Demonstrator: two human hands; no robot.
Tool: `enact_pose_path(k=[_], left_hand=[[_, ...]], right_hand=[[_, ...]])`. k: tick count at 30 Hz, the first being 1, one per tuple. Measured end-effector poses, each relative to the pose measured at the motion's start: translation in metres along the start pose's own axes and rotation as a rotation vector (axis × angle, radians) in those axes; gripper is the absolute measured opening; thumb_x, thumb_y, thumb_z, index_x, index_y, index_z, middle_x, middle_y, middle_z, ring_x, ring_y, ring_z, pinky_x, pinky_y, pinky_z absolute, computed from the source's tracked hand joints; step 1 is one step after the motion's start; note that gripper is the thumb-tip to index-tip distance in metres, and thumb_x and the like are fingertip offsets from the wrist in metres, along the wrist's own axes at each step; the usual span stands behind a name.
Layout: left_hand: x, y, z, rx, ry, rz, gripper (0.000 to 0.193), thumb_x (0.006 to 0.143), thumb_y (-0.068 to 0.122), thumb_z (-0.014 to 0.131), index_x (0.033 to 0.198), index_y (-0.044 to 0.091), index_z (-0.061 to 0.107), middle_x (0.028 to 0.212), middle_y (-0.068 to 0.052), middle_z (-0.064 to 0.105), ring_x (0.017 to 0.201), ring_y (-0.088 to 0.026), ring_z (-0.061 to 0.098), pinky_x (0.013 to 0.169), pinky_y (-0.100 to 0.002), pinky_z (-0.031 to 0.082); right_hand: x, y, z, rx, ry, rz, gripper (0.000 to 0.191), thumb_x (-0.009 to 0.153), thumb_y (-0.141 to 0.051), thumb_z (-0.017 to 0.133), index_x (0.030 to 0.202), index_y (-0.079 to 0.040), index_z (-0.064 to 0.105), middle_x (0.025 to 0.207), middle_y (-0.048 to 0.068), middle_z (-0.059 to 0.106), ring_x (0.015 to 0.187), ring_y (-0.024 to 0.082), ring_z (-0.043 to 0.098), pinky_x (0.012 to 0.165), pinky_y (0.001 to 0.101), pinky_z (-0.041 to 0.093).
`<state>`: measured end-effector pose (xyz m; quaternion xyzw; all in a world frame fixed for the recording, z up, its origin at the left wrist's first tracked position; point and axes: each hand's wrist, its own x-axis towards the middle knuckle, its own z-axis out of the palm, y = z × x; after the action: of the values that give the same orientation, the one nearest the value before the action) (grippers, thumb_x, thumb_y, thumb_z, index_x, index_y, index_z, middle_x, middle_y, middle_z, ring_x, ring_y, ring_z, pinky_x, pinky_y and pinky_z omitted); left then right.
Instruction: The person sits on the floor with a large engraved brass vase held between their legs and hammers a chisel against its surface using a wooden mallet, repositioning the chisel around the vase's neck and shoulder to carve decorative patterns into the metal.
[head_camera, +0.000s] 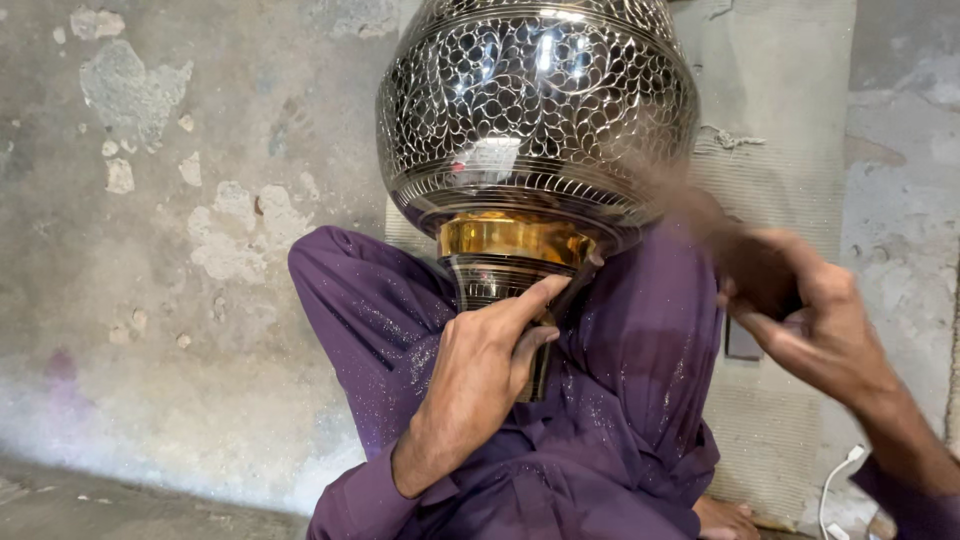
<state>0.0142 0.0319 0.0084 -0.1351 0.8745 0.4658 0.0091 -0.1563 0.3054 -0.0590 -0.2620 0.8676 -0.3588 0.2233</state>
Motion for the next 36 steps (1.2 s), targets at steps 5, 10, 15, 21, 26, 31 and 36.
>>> enact_pose_path(k=[5,10,15,21,26,31,36], left_hand=[[0.007,-0.007,0.000,-0.015,-0.006,0.061,0.045,0.092,0.008,0.071,0.136,0.010,0.063,0.096,-0.014,0.077,0.081,-0.028,0.077,0.073,-0.040,0.060],[0.019,-0.018,-0.011,-0.064,-0.035,0.141,0.048,0.090,0.012,0.076,0.135,0.008,0.063,0.101,-0.011,0.078,0.087,-0.023,0.079,0.076,-0.038,0.062],[0.033,-0.021,-0.020,-0.091,-0.233,0.231,0.050,0.087,0.012,0.074,0.136,0.010,0.064,0.108,-0.010,0.079,0.086,-0.021,0.079,0.079,-0.038,0.060],[0.051,-0.017,-0.020,0.001,-0.469,0.206,0.051,0.087,0.017,0.071,0.137,0.019,0.063,0.112,-0.005,0.078,0.090,-0.020,0.079,0.082,-0.040,0.061],[0.053,-0.016,-0.021,0.064,-0.533,0.224,0.052,0.088,0.017,0.068,0.139,0.022,0.062,0.120,-0.004,0.076,0.096,-0.022,0.077,0.082,-0.043,0.059],[0.051,-0.014,-0.022,0.091,-0.461,0.295,0.051,0.089,0.011,0.067,0.139,0.020,0.062,0.112,-0.007,0.077,0.095,-0.024,0.076,0.079,-0.042,0.060],[0.043,-0.012,-0.019,0.180,-0.430,0.210,0.050,0.091,0.004,0.063,0.138,0.019,0.063,0.097,-0.010,0.078,0.086,-0.023,0.077,0.074,-0.041,0.060]], right_hand=[[-0.007,0.002,0.004,-0.424,-0.126,0.082,0.063,0.081,-0.006,0.075,0.140,-0.021,0.058,0.117,0.007,0.076,0.080,0.021,0.078,0.073,0.0352,0.067],[-0.018,0.003,0.010,-0.284,0.092,-0.103,0.064,0.080,-0.010,0.080,0.140,-0.010,0.055,0.114,0.017,0.071,0.094,0.029,0.074,0.081,0.0406,0.064],[-0.024,0.008,0.023,-0.219,0.231,-0.210,0.072,0.083,-0.014,0.081,0.148,-0.006,0.053,0.119,0.020,0.064,0.098,0.031,0.071,0.078,0.0387,0.065],[-0.033,0.026,0.042,-0.191,0.276,-0.235,0.073,0.083,-0.013,0.079,0.150,-0.010,0.051,0.119,0.019,0.065,0.094,0.026,0.070,0.074,0.0348,0.064],[-0.050,0.039,0.057,0.354,0.294,-0.100,0.064,0.087,-0.004,0.072,0.145,-0.002,0.046,0.099,0.007,0.067,0.085,0.018,0.069,0.077,0.0327,0.061],[-0.051,0.048,0.061,0.028,0.318,-0.213,0.064,0.083,0.000,0.075,0.141,0.001,0.049,0.108,0.013,0.069,0.090,0.023,0.071,0.077,0.0360,0.062],[-0.048,0.050,0.061,-0.189,0.238,-0.116,0.061,0.083,-0.002,0.080,0.139,-0.010,0.057,0.104,0.014,0.074,0.086,0.019,0.073,0.072,0.0332,0.062]])
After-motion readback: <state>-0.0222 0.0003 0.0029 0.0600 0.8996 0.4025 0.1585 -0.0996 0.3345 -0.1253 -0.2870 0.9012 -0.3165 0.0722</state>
